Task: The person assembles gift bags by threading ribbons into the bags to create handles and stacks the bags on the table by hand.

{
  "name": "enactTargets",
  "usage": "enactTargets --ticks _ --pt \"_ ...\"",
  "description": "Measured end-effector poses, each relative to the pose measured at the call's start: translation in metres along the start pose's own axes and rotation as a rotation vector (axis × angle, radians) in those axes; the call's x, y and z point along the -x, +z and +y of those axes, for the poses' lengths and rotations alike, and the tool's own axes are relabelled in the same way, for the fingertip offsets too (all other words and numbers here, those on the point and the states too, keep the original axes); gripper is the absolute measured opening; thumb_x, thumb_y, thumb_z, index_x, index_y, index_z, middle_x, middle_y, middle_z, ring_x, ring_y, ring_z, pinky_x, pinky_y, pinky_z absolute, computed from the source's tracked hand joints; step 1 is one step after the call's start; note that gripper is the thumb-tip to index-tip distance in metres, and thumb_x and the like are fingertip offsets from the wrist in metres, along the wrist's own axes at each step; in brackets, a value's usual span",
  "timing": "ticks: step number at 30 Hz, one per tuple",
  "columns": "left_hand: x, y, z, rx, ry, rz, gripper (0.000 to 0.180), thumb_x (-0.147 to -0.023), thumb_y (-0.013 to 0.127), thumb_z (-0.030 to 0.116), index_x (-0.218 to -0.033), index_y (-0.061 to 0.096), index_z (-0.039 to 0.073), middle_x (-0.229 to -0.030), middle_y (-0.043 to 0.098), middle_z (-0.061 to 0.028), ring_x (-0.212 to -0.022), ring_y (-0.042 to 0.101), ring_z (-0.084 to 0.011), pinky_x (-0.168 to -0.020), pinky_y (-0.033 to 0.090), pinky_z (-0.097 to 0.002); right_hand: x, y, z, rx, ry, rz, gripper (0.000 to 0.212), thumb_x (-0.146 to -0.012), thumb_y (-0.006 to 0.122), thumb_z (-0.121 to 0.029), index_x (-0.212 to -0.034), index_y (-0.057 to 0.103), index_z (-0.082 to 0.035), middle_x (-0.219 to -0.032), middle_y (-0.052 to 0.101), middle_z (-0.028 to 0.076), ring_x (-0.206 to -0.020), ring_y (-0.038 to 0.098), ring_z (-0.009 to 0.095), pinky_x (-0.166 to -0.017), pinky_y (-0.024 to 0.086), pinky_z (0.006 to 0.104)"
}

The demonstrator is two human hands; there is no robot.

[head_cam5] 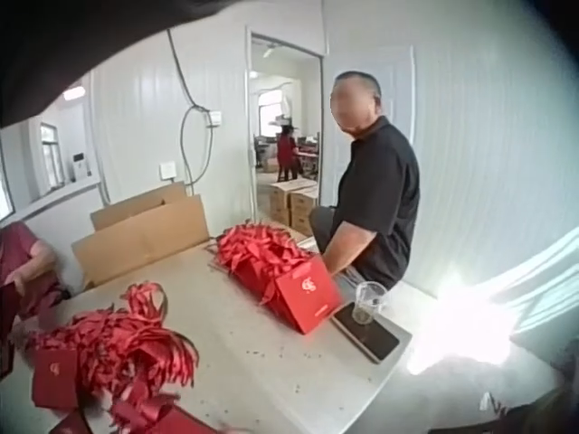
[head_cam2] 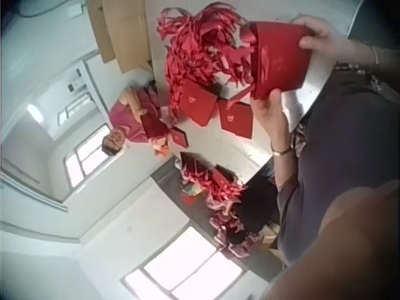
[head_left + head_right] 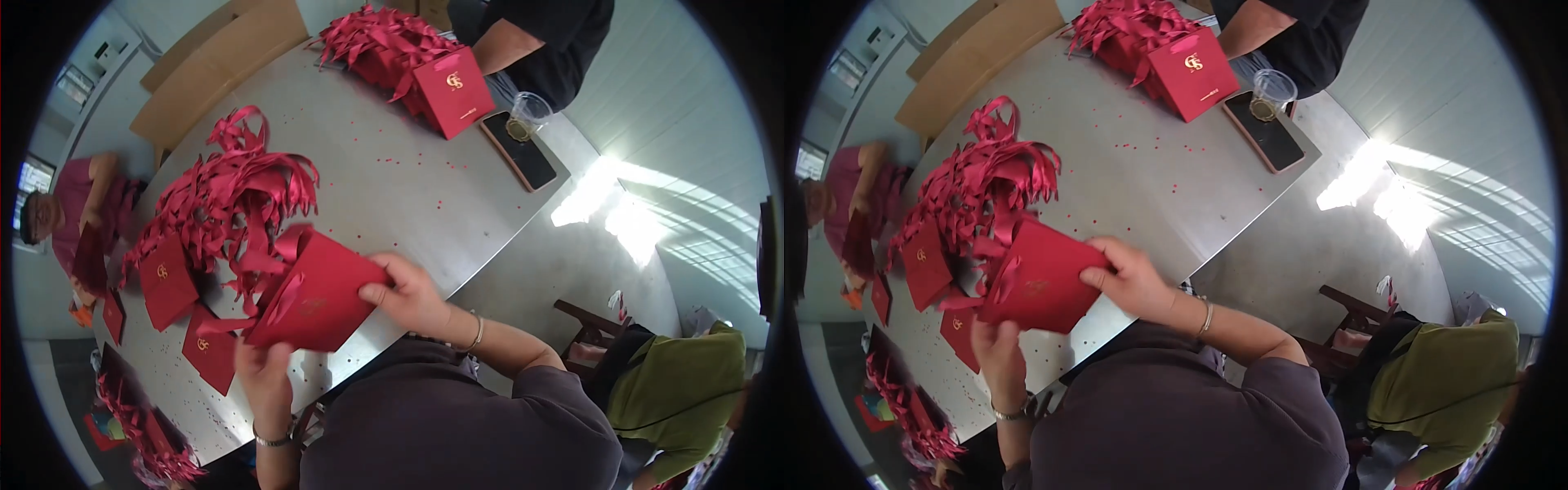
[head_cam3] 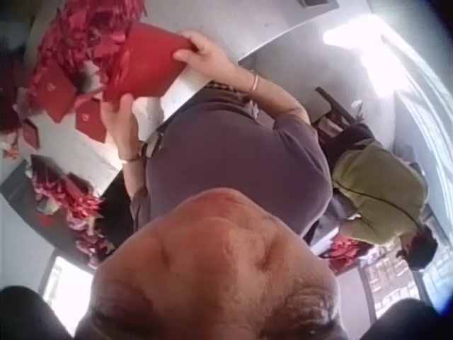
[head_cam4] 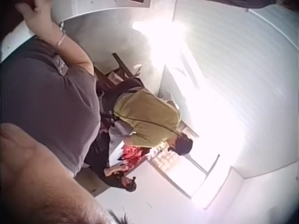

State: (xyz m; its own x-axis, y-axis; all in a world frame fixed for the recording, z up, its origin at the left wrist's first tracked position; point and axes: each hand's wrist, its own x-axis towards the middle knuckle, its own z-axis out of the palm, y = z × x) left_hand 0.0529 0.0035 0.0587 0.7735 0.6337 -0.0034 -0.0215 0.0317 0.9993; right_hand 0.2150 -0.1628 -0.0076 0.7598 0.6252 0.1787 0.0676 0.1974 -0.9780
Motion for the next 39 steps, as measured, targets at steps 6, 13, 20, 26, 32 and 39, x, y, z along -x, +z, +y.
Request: enactTargets --ticks 6,13,20,26,32,39 --pt "-0.08 0.081 -0.017 -0.105 0.091 -0.167 0.015 -0.089 0.064 0.004 -0.104 0.065 0.0 -0.086 0.064 -0.0011 -0.072 0.058 -0.0075 -0.064 0.048 -0.0223 -0.031 -0.078 0.013 0.317 -0.072 0.355 0.065 -0.092 0.063 -0.008 -0.147 0.029 -0.004 -0.128 0.051 0.011 -0.1 0.053 0.015 -0.087 0.049 0.0299" --pt "-0.188 0.209 -0.014 0.023 0.172 -0.246 0.015 -0.09 0.067 0.011 -0.091 0.063 -0.004 -0.086 0.067 -0.0055 -0.07 0.061 -0.0098 -0.062 0.051 -0.0245 -0.02 -0.096 0.022 0.514 -0.148 0.405 0.066 -0.087 0.065 -0.007 -0.144 0.032 -0.002 -0.127 0.05 0.017 -0.1 0.059 0.026 -0.081 0.054 0.0345" --pt "-0.276 0.285 -0.053 -0.194 0.197 -0.382 0.02 -0.085 0.067 0.008 -0.1 0.063 -0.005 -0.087 0.068 -0.0075 -0.069 0.062 -0.0109 -0.062 0.053 -0.0257 -0.019 -0.095 0.022 0.367 -0.116 0.393 0.056 -0.085 0.065 -0.001 -0.137 0.042 -0.001 -0.122 0.053 0.016 -0.101 0.059 0.026 -0.082 0.054 0.0331" --pt "-0.252 0.293 -0.069 -0.25 0.09 -0.35 0.028 -0.086 0.063 0.007 -0.111 0.064 -0.004 -0.088 0.069 -0.0087 -0.07 0.063 -0.0118 -0.064 0.054 -0.0268 -0.014 -0.101 0.018 0.379 -0.119 0.4 0.053 -0.085 0.064 -0.001 -0.134 0.045 -0.001 -0.12 0.054 0.016 -0.101 0.059 0.025 -0.081 0.055 0.0327" --pt "-0.211 0.227 -0.071 -0.269 0.034 -0.319 0.024 -0.088 0.061 0.007 -0.11 0.065 -0.002 -0.09 0.07 -0.0073 -0.074 0.064 -0.0117 -0.065 0.052 -0.0261 -0.022 -0.096 0.021 0.359 -0.092 0.307 0.051 -0.087 0.062 0.002 -0.135 0.046 -0.001 -0.12 0.054 0.012 -0.102 0.057 0.02 -0.084 0.051 0.0295" --pt "-0.098 0.085 -0.033 -0.519 0.286 -0.166 0.015 -0.087 0.06 0.004 -0.101 0.065 0.001 -0.09 0.067 -0.0152 -0.08 0.066 -0.0256 -0.071 0.052 -0.0322 -0.013 -0.094 0.02 0.223 -0.022 0.327 0.045 -0.093 0.05 0.003 -0.138 0.044 0.0 -0.127 0.054 0.007 -0.106 0.054 0.013 -0.095 0.044 0.027"
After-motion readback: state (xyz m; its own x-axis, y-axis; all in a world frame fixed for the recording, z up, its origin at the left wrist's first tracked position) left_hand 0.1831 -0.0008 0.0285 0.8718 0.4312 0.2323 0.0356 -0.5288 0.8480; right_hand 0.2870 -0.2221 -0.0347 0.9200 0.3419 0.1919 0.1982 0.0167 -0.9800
